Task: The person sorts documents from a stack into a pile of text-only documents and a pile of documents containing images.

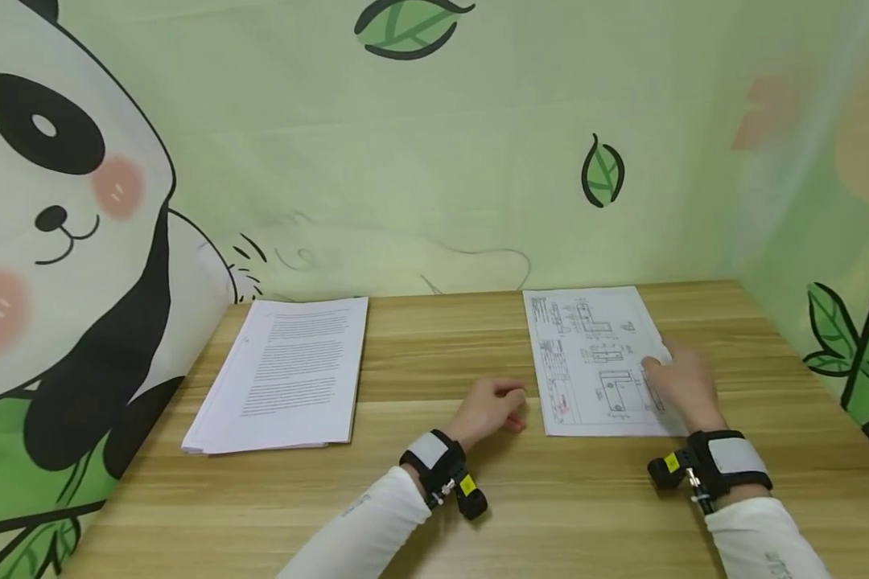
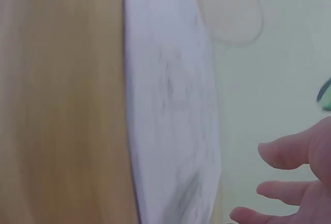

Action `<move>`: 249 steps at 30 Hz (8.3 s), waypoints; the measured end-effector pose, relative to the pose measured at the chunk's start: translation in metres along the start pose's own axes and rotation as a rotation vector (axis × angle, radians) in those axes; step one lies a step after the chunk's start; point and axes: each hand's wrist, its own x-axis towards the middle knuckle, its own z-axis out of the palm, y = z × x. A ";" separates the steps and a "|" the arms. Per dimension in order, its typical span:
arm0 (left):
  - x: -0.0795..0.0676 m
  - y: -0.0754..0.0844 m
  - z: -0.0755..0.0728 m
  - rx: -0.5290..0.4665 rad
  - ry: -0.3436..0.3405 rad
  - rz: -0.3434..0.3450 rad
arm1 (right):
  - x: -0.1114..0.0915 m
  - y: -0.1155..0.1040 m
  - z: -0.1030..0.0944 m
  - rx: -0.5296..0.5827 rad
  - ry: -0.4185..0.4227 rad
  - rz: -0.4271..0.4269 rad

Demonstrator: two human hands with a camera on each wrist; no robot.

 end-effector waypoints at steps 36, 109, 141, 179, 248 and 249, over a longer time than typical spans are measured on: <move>-0.053 0.000 -0.178 0.508 0.389 0.145 | -0.031 -0.134 0.114 0.364 -0.103 -0.347; -0.096 -0.064 -0.309 0.607 0.268 -0.268 | -0.054 -0.241 0.258 0.949 -0.566 -0.029; -0.067 -0.037 -0.246 0.121 0.420 -0.176 | -0.044 -0.194 0.195 0.898 -0.379 -0.128; -0.030 -0.038 -0.154 0.178 0.282 -0.046 | -0.017 -0.118 0.145 0.442 -0.227 -0.086; -0.111 -0.046 -0.328 0.592 0.407 -0.132 | -0.051 -0.199 0.189 0.483 0.006 -0.383; -0.113 -0.048 -0.331 0.593 0.402 -0.143 | -0.051 -0.201 0.192 0.485 0.001 -0.395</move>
